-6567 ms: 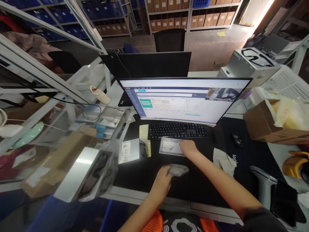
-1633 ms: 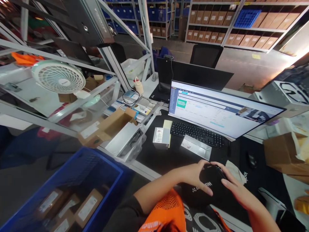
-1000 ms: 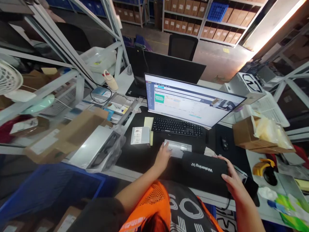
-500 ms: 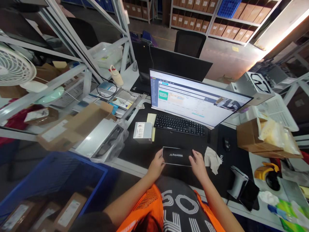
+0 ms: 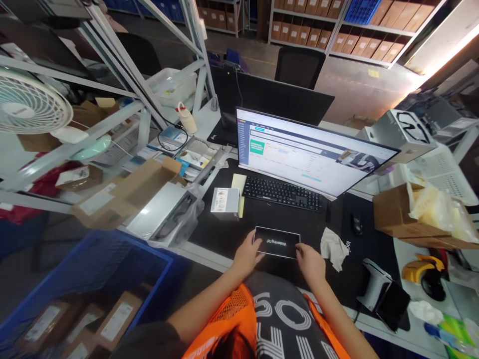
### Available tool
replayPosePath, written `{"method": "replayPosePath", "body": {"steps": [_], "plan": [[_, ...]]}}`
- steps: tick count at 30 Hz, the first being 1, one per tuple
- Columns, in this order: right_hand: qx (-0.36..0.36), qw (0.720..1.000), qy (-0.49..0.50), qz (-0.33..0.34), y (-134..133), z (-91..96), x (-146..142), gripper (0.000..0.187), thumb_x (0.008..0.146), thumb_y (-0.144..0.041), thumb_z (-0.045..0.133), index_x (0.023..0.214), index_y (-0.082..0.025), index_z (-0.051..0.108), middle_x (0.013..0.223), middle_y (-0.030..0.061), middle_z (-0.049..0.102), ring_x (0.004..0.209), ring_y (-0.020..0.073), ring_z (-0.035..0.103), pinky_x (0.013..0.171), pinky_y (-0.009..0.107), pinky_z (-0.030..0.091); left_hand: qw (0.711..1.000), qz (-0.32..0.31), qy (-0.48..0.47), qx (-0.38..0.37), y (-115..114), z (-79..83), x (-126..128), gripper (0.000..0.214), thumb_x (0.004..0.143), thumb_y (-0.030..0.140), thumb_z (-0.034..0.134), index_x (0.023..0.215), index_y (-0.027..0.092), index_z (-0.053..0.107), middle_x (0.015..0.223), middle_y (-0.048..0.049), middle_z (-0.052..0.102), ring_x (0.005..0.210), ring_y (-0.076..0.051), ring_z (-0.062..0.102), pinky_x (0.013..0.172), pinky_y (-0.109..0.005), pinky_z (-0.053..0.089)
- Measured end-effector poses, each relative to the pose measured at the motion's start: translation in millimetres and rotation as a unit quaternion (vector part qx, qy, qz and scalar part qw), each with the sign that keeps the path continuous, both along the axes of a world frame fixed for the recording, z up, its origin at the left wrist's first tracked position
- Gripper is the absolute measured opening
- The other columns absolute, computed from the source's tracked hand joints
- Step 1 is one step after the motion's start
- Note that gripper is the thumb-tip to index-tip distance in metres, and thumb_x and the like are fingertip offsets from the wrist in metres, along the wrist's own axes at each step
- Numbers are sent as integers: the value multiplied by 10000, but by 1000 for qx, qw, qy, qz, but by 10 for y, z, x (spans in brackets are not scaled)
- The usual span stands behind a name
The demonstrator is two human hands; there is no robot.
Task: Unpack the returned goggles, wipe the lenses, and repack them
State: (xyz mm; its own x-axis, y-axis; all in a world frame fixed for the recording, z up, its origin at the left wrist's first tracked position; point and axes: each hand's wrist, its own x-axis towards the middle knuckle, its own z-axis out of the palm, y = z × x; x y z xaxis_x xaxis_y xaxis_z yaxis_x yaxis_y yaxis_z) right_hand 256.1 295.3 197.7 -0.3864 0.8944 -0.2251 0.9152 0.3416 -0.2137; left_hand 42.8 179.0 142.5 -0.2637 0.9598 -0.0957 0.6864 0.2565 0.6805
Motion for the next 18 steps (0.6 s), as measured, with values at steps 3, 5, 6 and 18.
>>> {"method": "replayPosePath", "body": {"steps": [3,5,6,18], "plan": [[-3,1000,20,23,41,-60,85,367,901,-144,495,1233,-220,633,1074,19,737,863,156,715,738,244,551,999,-8,31,-1,26,-28,14,449,783,204,759,1190,198,570,1502,-174,375,1298,-351,515,1029,-495,504],[8,999,26,46,47,-89,116,459,872,-106,481,1309,-206,581,1080,24,728,856,147,706,748,236,560,999,-11,48,-2,45,-56,30,503,777,209,764,1230,184,547,1495,-196,370,1298,-364,513,1023,-503,507],[17,998,26,62,46,-96,123,496,850,-81,481,1323,-201,574,1107,38,716,906,162,697,778,248,563,998,-13,57,-2,54,-67,38,532,775,204,764,1254,178,533,1499,-207,358,1304,-370,507,1021,-509,507],[151,892,22,424,346,-222,-56,502,821,38,461,1255,-139,640,1332,174,597,1215,329,546,976,495,484,981,-136,140,10,335,82,54,1062,583,409,908,1474,252,353,1628,-197,130,1482,-448,149,1150,-688,198]]}}
